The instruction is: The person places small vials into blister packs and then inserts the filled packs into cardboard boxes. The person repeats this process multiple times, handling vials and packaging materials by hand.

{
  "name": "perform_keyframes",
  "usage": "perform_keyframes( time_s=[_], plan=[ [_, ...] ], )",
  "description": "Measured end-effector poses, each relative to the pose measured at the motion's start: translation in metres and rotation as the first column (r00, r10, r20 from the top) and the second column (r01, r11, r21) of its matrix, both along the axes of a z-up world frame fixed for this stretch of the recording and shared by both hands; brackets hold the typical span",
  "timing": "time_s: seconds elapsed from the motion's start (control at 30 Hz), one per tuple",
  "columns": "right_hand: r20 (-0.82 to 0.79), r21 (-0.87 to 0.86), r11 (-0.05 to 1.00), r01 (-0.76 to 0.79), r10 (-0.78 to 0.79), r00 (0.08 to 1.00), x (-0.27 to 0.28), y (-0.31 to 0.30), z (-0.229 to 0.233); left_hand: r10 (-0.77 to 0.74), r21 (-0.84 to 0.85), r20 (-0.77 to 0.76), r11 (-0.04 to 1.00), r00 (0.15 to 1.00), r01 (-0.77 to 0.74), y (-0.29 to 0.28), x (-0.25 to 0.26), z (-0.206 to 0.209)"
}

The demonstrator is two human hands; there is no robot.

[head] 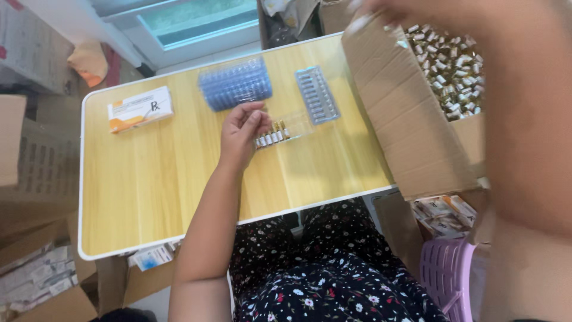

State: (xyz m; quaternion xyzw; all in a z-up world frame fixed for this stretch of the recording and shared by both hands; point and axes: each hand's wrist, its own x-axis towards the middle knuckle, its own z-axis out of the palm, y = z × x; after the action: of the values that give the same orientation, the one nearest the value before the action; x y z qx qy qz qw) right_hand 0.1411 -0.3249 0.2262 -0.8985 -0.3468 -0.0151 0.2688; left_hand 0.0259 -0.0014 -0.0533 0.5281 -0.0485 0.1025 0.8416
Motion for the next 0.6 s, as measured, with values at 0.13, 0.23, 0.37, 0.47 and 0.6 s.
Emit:
perform_keyframes(
  time_s=[0.13, 0.23, 0.37, 0.47, 0.6],
  plan=[
    [-0.233, 0.029, 0.964, -0.265, 0.265, 0.936, -0.040, 0.105, -0.034, -0.213, -0.237, -0.074, 0.953, 0.974, 0.190, 0.000, -0.008, 0.014],
    [-0.277, -0.101, 0.923, -0.371, 0.332, 0.902, -0.058, 0.142, -0.079, -0.366, -0.383, -0.115, 0.874, 0.924, 0.298, -0.007, -0.012, 0.027],
    [-0.376, -0.050, 0.929, -0.368, 0.324, 0.868, -0.065, 0.147, -0.116, -0.475, -0.473, -0.163, 0.807, 0.865, 0.354, -0.017, -0.016, 0.032],
    [-0.196, 0.026, 0.920, -0.391, 0.388, 0.900, -0.070, 0.149, -0.127, -0.434, -0.475, -0.181, 0.824, 0.882, 0.308, -0.019, -0.016, 0.030],
    [-0.203, -0.025, 0.930, -0.366, 0.354, 0.913, -0.059, 0.159, -0.137, -0.362, -0.485, -0.331, 0.857, 0.871, 0.172, -0.016, -0.010, 0.018]
  ],
)
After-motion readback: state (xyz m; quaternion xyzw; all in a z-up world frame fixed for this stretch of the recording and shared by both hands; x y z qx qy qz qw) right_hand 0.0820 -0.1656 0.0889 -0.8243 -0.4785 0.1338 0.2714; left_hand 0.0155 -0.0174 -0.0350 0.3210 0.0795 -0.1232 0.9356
